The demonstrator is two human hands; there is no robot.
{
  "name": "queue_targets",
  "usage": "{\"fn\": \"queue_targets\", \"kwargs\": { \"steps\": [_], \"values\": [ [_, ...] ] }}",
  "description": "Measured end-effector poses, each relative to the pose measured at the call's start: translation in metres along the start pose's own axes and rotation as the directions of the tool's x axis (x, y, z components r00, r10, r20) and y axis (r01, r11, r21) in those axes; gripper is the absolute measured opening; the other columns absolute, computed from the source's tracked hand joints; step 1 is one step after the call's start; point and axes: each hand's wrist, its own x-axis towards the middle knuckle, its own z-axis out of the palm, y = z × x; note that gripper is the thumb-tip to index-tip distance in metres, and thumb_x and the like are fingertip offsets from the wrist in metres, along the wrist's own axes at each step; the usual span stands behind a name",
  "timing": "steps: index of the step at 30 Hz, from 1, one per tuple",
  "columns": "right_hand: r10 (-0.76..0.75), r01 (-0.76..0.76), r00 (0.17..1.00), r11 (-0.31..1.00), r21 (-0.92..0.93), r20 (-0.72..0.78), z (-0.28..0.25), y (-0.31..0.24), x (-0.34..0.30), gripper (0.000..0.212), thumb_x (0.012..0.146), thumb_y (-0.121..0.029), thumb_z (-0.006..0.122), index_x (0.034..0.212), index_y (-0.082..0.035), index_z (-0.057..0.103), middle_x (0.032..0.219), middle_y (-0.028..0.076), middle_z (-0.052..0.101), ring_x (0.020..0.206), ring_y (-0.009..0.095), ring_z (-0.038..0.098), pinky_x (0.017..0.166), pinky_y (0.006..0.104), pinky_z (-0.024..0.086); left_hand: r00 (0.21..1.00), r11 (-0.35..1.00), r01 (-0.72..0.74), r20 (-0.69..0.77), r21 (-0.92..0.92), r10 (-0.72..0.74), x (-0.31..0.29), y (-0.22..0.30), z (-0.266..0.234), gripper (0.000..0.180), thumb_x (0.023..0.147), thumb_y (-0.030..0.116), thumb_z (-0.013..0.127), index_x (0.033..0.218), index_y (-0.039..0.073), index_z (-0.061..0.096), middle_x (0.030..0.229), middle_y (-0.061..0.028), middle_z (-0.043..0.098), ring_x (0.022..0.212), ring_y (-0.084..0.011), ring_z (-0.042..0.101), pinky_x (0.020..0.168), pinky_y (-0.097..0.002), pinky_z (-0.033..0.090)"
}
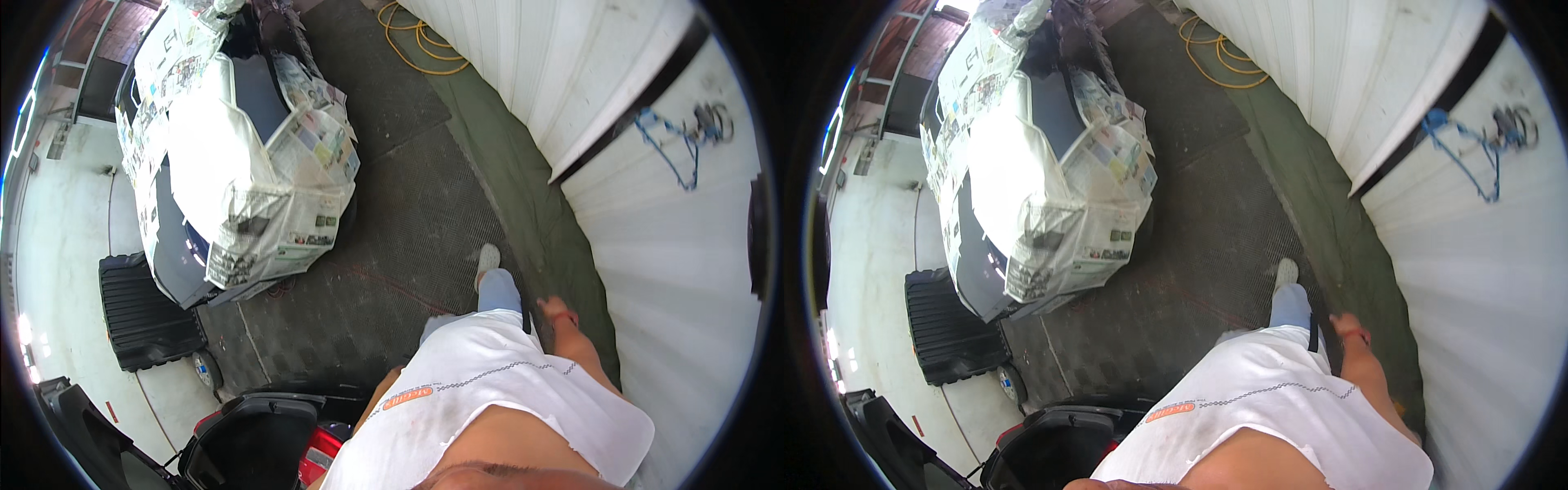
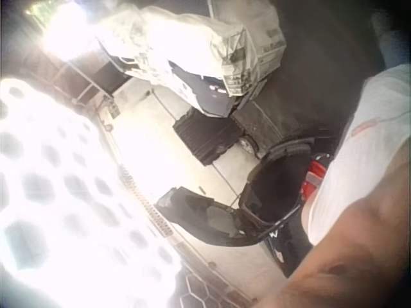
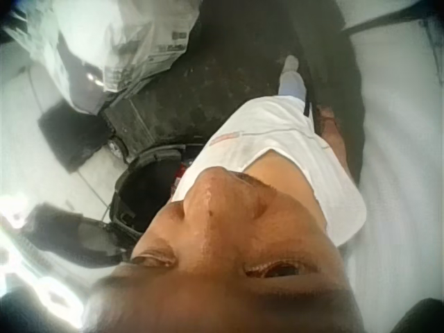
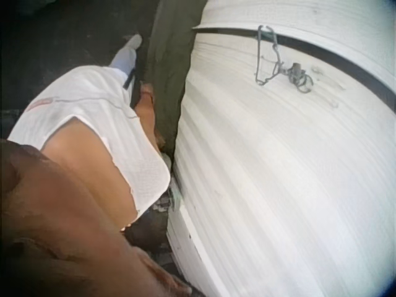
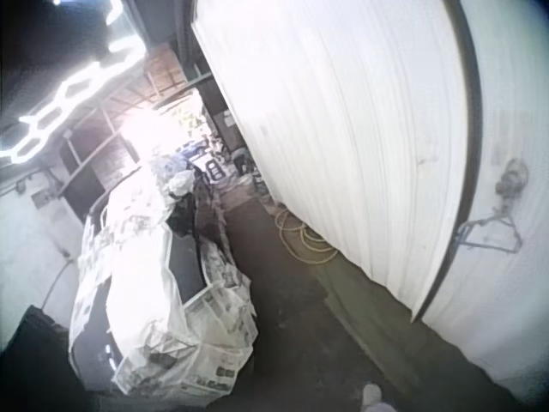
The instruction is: The person uses a spray gun to apply black paint to the rear trunk of a car. The vehicle is partially masked with newspaper to protect adjacent areas. The person moves around the car to cover different sections of the trunk lid with even strokes.
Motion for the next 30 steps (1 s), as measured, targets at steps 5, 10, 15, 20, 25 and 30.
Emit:
{"fn": "queue_targets", "kwargs": {
  "steps": [5,10,15,20,25,30],
  "values": [
    [-0.433,0.42,0.873,0.901,-0.106,-0.223,-0.188,-0.248,0.107,0.071,0.098,-0.047,0.059,0.144,0.006,0.052,0.145,0.028,0.055,0.137,0.04,0.052,0.116,0.0452,0.04,0.901,0.915,-0.237,-0.427,-0.327,0.081,0.094,0.165,-0.113,0.048,0.102,0.036,0.064,0.135,0.002,0.063,0.125,-0.0171,0.07,0.116,-0.0248,0.065,0.102,-0.0371,0.049],
    [-0.56,0.586,0.729,0.808,-0.062,-0.393,-0.33,-0.452,0.127,0.065,0.097,-0.043,0.063,0.143,0.003,0.054,0.128,0.026,0.067,0.121,0.04,0.063,0.104,0.0448,0.05,0.881,0.866,-0.334,-0.449,-0.373,0.146,0.181,0.285,-0.183,0.044,0.104,0.032,0.062,0.135,0.001,0.062,0.125,-0.0169,0.069,0.115,-0.0259,0.065,0.103,-0.0364,0.048],
    [-0.527,0.576,0.764,0.817,0.026,-0.371,-0.359,-0.538,0.176,0.067,0.097,-0.045,0.063,0.144,0.002,0.054,0.127,0.026,0.067,0.12,0.039,0.064,0.103,0.0448,0.05,0.984,0.98,-0.179,-0.035,-0.089,0.176,0.288,0.266,-0.223,0.047,0.103,0.033,0.064,0.136,0.0,0.061,0.123,-0.0157,0.07,0.112,-0.0232,0.065,0.097,-0.0363,0.05],
    [-0.256,0.237,0.944,0.965,-0.111,-0.208,-0.315,-0.493,0.232,0.075,0.095,-0.052,0.062,0.145,0.002,0.053,0.143,0.027,0.057,0.135,0.041,0.054,0.113,0.0463,0.043,0.987,0.994,-0.107,0.119,-0.033,0.111,0.365,0.307,-0.303,0.05,0.103,0.035,0.063,0.138,0.0,0.059,0.124,-0.0162,0.069,0.114,-0.0251,0.064,0.099,-0.0372,0.049],
    [-0.022,0.049,0.995,0.957,-0.287,0.095,-0.266,-0.405,0.279,0.059,0.094,-0.047,0.063,0.122,0.004,0.068,0.125,0.03,0.066,0.113,0.045,0.066,0.098,0.0506,0.053,0.996,0.935,0.01,0.081,-0.354,0.02,0.453,0.411,-0.445,0.053,0.103,0.037,0.063,0.14,0.0,0.057,0.126,-0.0166,0.069,0.117,-0.027,0.064,0.101,-0.0381,0.048],
    [0.117,-0.092,0.99,0.962,-0.256,0.083,-0.288,-0.507,0.307,0.051,0.101,-0.047,0.053,0.116,-0.001,0.073,0.119,0.027,0.069,0.111,0.044,0.067,0.096,0.0513,0.054,0.96,0.957,-0.211,-0.227,-0.197,0.165,0.569,0.557,-0.599,0.061,0.104,0.046,0.058,0.142,-0.001,0.056,0.122,-0.0147,0.069,0.112,-0.0238,0.065,0.102,-0.0368,0.048]
  ]
}}
